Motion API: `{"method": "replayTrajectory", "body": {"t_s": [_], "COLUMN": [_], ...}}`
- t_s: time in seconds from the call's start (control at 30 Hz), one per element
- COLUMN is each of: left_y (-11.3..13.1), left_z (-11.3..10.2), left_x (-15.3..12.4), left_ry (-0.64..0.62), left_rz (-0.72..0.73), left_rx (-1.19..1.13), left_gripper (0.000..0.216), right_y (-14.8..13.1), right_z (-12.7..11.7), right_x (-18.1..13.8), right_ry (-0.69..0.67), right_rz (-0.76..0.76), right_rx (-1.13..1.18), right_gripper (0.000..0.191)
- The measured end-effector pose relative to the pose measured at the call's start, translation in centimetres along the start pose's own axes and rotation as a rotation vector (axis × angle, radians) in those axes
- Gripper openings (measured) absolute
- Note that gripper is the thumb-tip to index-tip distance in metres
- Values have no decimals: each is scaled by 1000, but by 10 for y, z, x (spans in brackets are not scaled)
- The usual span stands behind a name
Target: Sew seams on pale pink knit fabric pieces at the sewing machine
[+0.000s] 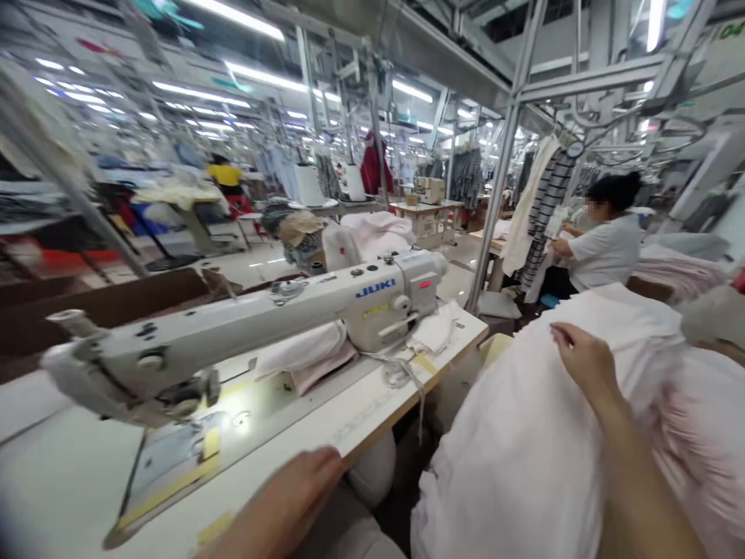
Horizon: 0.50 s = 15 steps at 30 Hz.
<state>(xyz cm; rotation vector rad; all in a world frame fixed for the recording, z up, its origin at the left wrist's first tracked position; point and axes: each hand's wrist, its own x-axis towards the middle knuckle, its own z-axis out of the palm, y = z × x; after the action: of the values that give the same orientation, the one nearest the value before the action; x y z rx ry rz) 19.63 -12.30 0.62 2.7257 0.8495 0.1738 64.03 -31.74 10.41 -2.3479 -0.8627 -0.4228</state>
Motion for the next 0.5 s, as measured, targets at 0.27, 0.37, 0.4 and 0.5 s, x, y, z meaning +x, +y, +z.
{"method": "replayTrajectory", "body": {"t_s": [0.27,0.37,0.4,0.5], "left_y": [-69,-76,-78,-85], "left_z": [-49,-39,-35,-28], "left_x": [67,76,78,82], "left_ry": [269,292,307,374], "left_rz": [-334,-354,-359,-383], "left_rx": [204,187,173,113], "left_gripper": [24,23,23,26], "right_y": [-161,-217,-233,-273], "right_z": [93,119,125,140], "right_x": [-76,-106,-114,-133], "right_ry": [-538,-646,-678,-739], "right_rz": [-501,-641,-674,-712], "right_rx": [251,249,242,197], "right_gripper": [29,30,31,30]}}
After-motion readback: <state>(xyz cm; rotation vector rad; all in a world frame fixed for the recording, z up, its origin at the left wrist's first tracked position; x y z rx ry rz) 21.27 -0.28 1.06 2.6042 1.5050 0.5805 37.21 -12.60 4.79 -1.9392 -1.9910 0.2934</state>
